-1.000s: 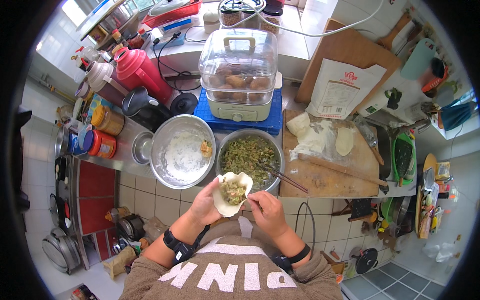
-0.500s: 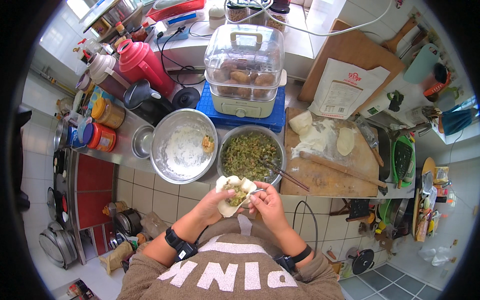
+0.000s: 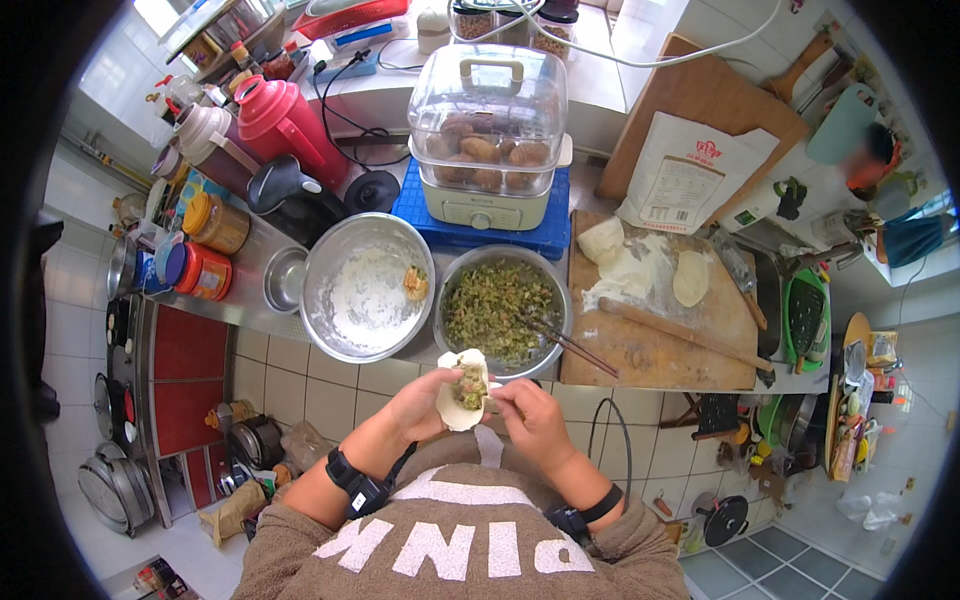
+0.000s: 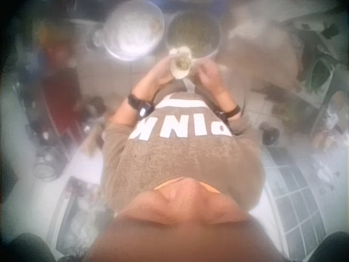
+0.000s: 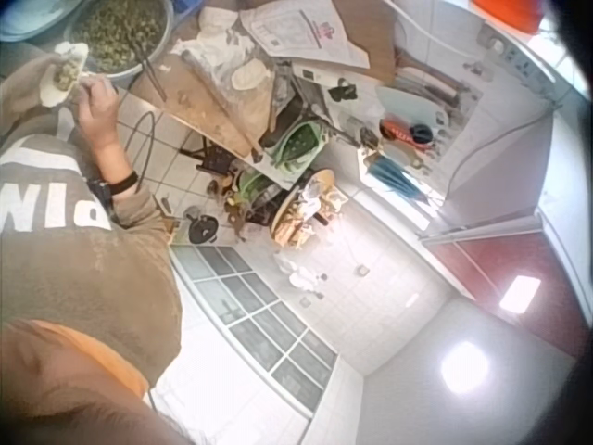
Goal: The person prepares dumplings by rolling dough into flat circles, filling them with a green vegetable mixture using chopsticks, and folding them into sealed dumplings. The person places the finished dumplings into a multi-well pan on the stove.
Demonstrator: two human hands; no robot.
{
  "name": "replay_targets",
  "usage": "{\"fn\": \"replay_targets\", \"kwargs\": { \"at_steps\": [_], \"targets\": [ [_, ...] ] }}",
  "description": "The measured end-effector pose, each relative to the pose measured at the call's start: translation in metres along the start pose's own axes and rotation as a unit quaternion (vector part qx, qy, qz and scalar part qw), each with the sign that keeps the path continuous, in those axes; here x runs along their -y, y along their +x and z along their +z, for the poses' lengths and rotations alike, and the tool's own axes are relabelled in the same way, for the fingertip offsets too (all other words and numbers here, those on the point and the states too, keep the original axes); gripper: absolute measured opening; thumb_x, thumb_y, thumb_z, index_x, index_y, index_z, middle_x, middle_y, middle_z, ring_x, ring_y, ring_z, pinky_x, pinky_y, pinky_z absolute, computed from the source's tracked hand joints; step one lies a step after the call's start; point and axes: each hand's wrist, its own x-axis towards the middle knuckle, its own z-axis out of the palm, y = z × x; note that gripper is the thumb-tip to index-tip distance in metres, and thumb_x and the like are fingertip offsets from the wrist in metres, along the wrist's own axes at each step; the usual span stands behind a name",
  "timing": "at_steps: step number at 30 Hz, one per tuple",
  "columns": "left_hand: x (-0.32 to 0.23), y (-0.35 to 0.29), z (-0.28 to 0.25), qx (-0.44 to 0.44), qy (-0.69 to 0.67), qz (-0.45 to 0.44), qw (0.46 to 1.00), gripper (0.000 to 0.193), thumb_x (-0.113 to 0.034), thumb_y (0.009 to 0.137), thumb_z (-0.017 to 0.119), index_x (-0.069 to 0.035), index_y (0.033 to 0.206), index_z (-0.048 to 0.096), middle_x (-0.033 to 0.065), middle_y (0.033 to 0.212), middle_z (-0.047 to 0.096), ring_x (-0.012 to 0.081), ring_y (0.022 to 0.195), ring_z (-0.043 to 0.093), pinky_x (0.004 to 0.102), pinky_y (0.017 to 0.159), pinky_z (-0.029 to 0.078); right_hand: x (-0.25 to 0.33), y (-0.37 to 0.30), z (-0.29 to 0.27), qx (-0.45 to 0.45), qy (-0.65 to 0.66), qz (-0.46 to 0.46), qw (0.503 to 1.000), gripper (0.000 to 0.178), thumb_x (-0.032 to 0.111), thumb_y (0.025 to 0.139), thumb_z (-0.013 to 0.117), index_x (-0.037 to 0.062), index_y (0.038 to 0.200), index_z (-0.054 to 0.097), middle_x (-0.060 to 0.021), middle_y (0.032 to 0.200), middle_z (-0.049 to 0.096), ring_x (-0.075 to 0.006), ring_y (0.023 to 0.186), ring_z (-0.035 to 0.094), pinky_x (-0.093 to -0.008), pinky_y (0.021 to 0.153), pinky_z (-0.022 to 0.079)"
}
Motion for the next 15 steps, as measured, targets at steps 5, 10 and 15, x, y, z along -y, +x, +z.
{"fn": "replay_targets", "kwargs": {
  "at_steps": [5,10,15],
  "targets": [
    [-0.002,0.003,-0.004,0.002,-0.040,-0.030,0.999,0.046,-0.028,0.101,0.042,0.001,0.136,0.047,0.0171,0.133,0.057,0.0303,0.120,0.059,0.0468,0.105,0.049,0.012,0.000,-0.005,0.063,-0.105,-0.072,0.990,0.025,0.007,0.083,0.071,0.0037,0.107,0.062,-0.0145,0.094,0.063,-0.0353,0.083,0.063,-0.0402,0.073,0.052],
    [0.003,0.004,-0.001,0.006,-0.038,-0.027,0.999,0.045,-0.030,0.101,0.041,0.000,0.134,0.050,0.0163,0.132,0.059,0.0291,0.120,0.060,0.0458,0.106,0.047,0.013,-0.005,0.001,0.064,-0.194,-0.077,0.976,0.021,0.011,0.085,0.070,0.0051,0.103,0.059,-0.0132,0.095,0.059,-0.0342,0.087,0.061,-0.0421,0.077,0.050],
    [0.004,0.002,0.007,0.013,-0.022,-0.033,0.999,0.041,-0.024,0.100,0.047,0.000,0.133,0.050,0.0140,0.128,0.061,0.0270,0.117,0.062,0.0439,0.102,0.051,0.006,-0.010,0.000,0.056,-0.205,-0.100,0.972,0.020,0.010,0.087,0.068,0.0043,0.103,0.057,-0.0134,0.093,0.060,-0.0346,0.084,0.062,-0.0421,0.074,0.050]
  ]
}}
